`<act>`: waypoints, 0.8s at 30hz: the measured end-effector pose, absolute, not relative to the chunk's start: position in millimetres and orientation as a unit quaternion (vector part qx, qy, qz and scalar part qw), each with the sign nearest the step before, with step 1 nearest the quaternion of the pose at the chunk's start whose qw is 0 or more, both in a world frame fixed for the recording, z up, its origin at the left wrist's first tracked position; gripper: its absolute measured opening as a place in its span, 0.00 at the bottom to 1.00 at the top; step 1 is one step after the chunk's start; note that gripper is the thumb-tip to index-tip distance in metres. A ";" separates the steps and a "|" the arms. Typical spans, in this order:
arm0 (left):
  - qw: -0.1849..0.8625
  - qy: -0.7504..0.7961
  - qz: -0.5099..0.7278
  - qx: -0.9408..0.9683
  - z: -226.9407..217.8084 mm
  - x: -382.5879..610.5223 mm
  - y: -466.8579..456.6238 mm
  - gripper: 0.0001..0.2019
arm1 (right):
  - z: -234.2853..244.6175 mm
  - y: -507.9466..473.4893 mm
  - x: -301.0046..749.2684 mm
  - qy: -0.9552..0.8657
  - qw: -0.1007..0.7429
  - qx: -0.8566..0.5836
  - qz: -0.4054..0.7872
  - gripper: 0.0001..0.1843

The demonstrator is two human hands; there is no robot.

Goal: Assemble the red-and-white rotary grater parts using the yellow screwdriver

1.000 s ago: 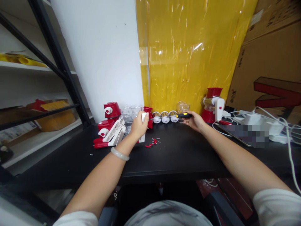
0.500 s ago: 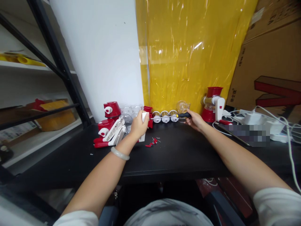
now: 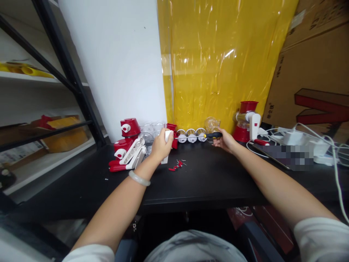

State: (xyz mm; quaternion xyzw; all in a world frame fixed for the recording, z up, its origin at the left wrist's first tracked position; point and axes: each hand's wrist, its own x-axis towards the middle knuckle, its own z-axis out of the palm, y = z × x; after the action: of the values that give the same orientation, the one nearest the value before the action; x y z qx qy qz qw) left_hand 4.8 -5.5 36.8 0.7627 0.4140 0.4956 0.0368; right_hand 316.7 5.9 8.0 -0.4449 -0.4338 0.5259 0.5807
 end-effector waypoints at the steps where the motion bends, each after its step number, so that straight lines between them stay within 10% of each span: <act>1: 0.039 0.415 0.496 0.762 36.7 4.8 -5.2 0.17 | 9.2 5.3 316.5 -0.432 0.580 -0.438 0.534 0.20; 24: 0.073 0.416 0.491 0.762 35.9 5.3 -2.4 0.17 | 12.3 0.8 314.9 -0.444 0.636 -0.380 0.504 0.05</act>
State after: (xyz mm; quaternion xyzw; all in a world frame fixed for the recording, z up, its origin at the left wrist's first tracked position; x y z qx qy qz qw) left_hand 5.3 -2.4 35.9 0.7623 0.4157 0.4906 0.0730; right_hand 314.9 0.8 12.3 -0.3797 -0.4442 0.5044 0.6357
